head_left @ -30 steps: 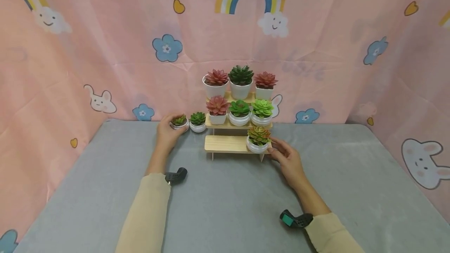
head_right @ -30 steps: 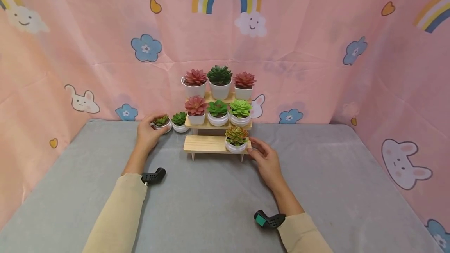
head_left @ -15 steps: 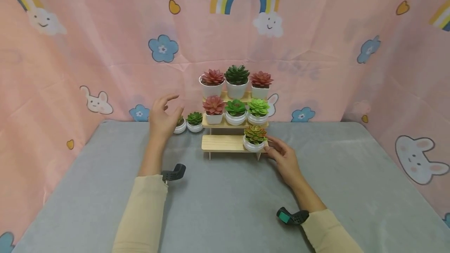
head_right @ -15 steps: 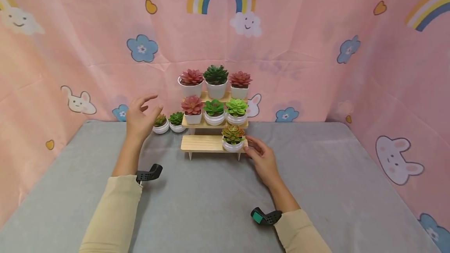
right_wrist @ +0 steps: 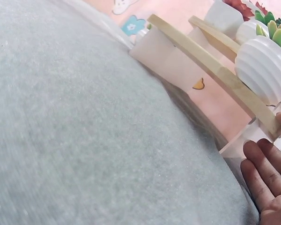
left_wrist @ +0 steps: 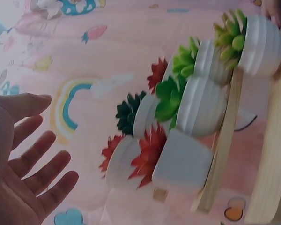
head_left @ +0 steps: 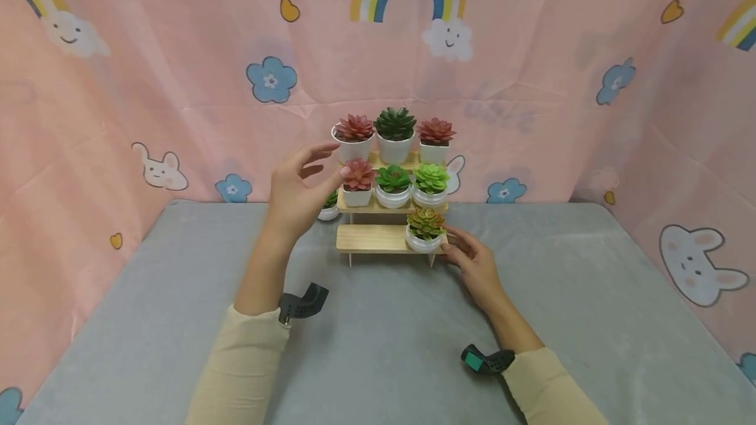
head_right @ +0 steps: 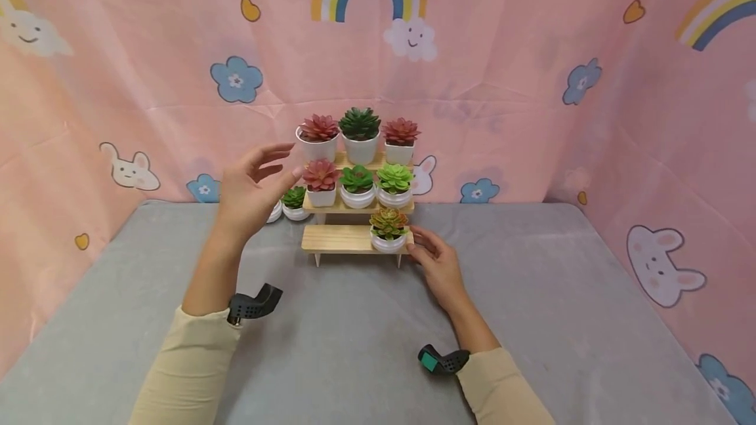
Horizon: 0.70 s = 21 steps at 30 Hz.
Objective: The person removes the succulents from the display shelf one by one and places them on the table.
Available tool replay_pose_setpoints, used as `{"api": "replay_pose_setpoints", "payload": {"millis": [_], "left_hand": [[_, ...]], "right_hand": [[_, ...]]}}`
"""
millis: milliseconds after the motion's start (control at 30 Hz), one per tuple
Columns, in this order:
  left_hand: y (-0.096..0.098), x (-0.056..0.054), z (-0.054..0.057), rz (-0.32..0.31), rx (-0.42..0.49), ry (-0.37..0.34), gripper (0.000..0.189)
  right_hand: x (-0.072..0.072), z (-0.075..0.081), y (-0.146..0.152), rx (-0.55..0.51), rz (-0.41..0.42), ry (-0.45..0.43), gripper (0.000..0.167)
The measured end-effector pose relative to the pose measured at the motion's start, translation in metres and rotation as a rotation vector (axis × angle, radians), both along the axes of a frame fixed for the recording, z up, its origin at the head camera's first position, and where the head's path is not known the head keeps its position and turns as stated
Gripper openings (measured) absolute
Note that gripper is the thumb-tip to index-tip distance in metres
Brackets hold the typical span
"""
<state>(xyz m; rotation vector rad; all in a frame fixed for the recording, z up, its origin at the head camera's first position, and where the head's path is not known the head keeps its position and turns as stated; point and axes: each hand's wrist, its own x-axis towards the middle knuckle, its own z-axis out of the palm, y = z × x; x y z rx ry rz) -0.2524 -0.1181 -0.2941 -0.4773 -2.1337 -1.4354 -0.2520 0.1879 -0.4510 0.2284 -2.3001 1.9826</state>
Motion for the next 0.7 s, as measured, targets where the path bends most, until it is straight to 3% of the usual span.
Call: {"api": "replay_pose_setpoints", "payload": {"millis": [200,300,467,700], "left_hand": [[0.024,0.001,-0.004,-0.156,0.001,0.043,0.035],[0.039,-0.001,-0.008,-0.212,-0.040,0.040,0.036],[0.058,-0.001,-0.009,-0.271,-0.103,0.004,0.040],[0.078,0.011,-0.014,-0.332,-0.028,-0.036,0.041]], "right_hand": [[-0.001,0.002,0.000,-0.002,0.009,0.004,0.042],[-0.001,0.000,0.003,-0.001,0.001,0.004,0.042],[-0.001,-0.001,0.004,0.003,-0.003,0.003,0.043],[0.000,-0.001,0.002,0.010,0.002,0.001,0.043]]}}
